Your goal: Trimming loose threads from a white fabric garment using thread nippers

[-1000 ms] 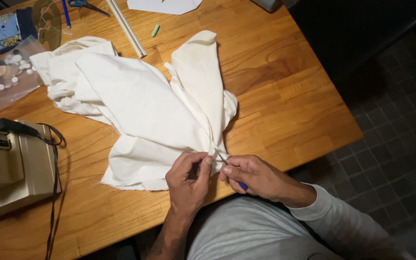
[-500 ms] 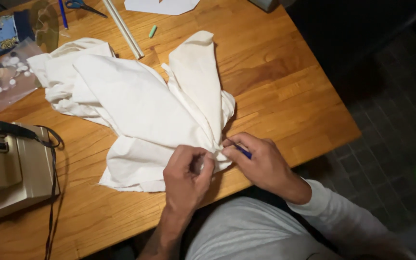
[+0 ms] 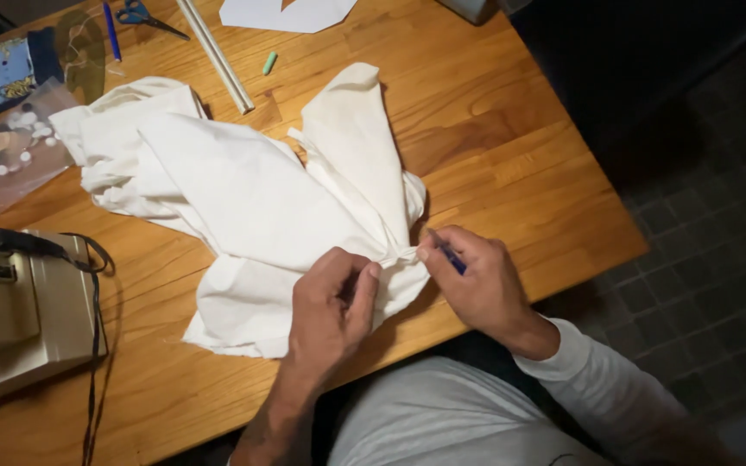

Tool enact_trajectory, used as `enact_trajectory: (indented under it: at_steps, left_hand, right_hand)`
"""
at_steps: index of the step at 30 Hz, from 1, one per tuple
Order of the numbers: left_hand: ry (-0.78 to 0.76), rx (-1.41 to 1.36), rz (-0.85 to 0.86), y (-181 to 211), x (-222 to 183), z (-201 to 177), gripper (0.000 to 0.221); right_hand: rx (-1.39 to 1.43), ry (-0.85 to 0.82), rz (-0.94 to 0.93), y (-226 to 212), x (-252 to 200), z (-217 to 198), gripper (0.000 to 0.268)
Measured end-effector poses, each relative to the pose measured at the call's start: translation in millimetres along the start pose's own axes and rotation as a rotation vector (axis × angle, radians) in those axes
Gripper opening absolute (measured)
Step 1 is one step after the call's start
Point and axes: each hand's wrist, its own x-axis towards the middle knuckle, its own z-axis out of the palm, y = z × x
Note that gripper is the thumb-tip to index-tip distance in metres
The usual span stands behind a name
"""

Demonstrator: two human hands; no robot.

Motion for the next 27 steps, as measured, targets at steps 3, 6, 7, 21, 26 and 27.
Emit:
enact_trajectory:
  at_steps: [3, 6, 7, 21, 26, 27]
  left_hand:
    - [-0.003, -0.041, 0.013, -9, -5, 16, 0.017]
    - [0.006, -0.051, 0.049, -16, -9, 27, 0.016]
    - [0.008, -0.047, 0.044, -17, -11, 29, 0.016]
    - [0.056, 0.009, 0.193, -12, -22, 37, 0.019]
    - [0.055, 0.026, 0.209, -17, -24, 43, 0.017]
    - [0.071, 0.034, 0.227, -17, -24, 44, 0.016]
  right_hand:
    - [0.035, 0.061, 0.084, -4, -6, 2, 0.007]
    - [0.037, -0.01, 0.168, 23, -11, 0, 0.015]
    - [0.041, -0.016, 0.168, 23, -14, -5, 0.015]
    - [0.34, -0.669, 0.569, -36, -44, -21, 0.042]
    - [0.4, -0.696, 0.523, -18, -40, -9, 0.044]
    - [0.503, -0.685, 0.591, -11, -39, -4, 0.038]
